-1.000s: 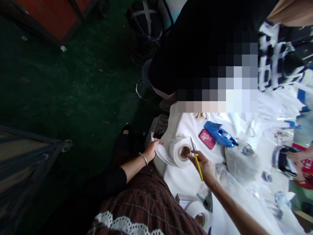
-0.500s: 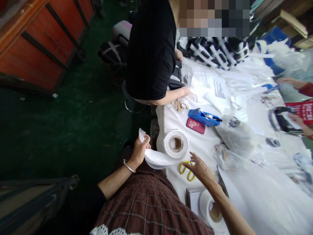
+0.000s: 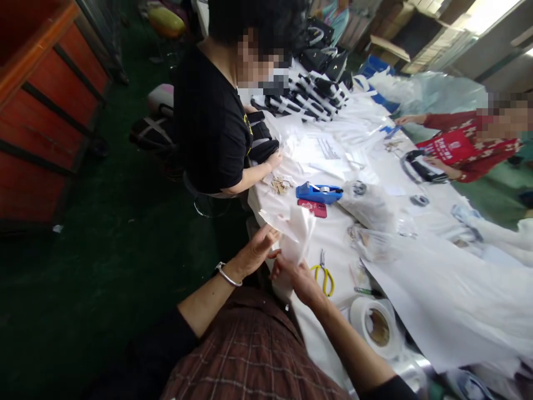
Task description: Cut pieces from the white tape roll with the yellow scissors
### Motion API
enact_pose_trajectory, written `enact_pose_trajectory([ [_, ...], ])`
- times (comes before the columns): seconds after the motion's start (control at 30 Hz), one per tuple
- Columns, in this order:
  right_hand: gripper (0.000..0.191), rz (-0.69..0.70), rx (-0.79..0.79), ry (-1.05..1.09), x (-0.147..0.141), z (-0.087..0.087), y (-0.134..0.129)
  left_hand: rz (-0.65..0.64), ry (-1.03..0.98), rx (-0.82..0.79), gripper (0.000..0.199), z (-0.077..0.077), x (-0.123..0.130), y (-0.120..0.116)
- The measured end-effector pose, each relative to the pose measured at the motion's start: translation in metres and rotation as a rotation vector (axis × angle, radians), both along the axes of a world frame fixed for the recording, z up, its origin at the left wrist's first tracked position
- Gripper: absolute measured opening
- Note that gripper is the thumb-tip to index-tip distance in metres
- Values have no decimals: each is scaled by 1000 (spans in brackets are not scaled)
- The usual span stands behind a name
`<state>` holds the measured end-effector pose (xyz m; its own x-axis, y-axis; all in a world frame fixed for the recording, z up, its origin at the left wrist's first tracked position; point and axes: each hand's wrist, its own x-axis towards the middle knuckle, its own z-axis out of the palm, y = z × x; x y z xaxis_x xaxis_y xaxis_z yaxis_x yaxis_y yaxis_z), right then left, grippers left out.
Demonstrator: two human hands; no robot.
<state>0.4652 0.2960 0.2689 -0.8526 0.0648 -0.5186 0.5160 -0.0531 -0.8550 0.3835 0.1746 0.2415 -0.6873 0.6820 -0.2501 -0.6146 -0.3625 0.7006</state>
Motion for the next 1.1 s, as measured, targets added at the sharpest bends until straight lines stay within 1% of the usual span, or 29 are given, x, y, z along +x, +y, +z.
enact_pose_trajectory([
  [0.07, 37, -46, -167, 21, -15, 32, -9, -260, 64, 68, 67, -2, -5, -16],
  [0.1, 37, -41, -211, 40, -24, 47, -15, -377, 83, 95, 60, -2, -7, -25],
  [0.17, 36, -10, -233, 95, -44, 70, -28, -572, 92, 127, 51, 1, -9, -43],
  [0.23, 36, 2, -216, 163, -67, 83, -40, -696, 96, 165, 52, 7, -11, -64],
  [0.27, 36, -5, -203, 194, -79, 86, -46, -726, 101, 174, 53, 9, -12, -76],
  [0.3, 37, -19, -190, 226, -92, 89, -53, -725, 109, 171, 52, 9, -14, -89],
  [0.33, 37, -31, -183, 255, -105, 90, -61, -699, 117, 156, 50, 7, -15, -104],
  [0.4, 36, -45, -190, 304, -131, 90, -83, -617, 125, 108, 46, -2, -18, -141],
  [0.47, 32, -50, -222, 358, -157, 88, -116, -514, 118, 24, 45, -17, -20, -186],
  [0.53, 30, -52, -257, 405, -183, 82, -158, -409, 85, -83, 45, -35, -19, -239],
  [0.6, 30, -55, -281, 437, -207, 71, -205, -312, 41, -181, 45, -52, -15, -292],
  [0.67, 32, -34, -313, 439, -229, 57, -250, -218, 5, -262, 46, -68, -10, -340],
  [0.73, 34, 10, -353, 417, -251, 42, -289, -143, -40, -325, 49, -84, -7, -377],
  [0.83, 36, 77, -395, 350, -288, 23, -334, -62, -105, -364, 55, -111, -16, -414],
  [0.9, 34, 111, -412, 303, -319, 13, -358, -33, -119, -368, 54, -129, -34, -432],
  [0.97, 32, 137, -434, 273, -357, 4, -378, -32, -136, -364, 49, -146, -62, -451],
  [1.03, 30, 161, -457, 279, -401, -6, -399, -54, -129, -356, 39, -160, -97, -473],
  [1.1, 28, 166, -454, 318, -450, -16, -418, -71, -71, -353, 28, -169, -139, -499],
])
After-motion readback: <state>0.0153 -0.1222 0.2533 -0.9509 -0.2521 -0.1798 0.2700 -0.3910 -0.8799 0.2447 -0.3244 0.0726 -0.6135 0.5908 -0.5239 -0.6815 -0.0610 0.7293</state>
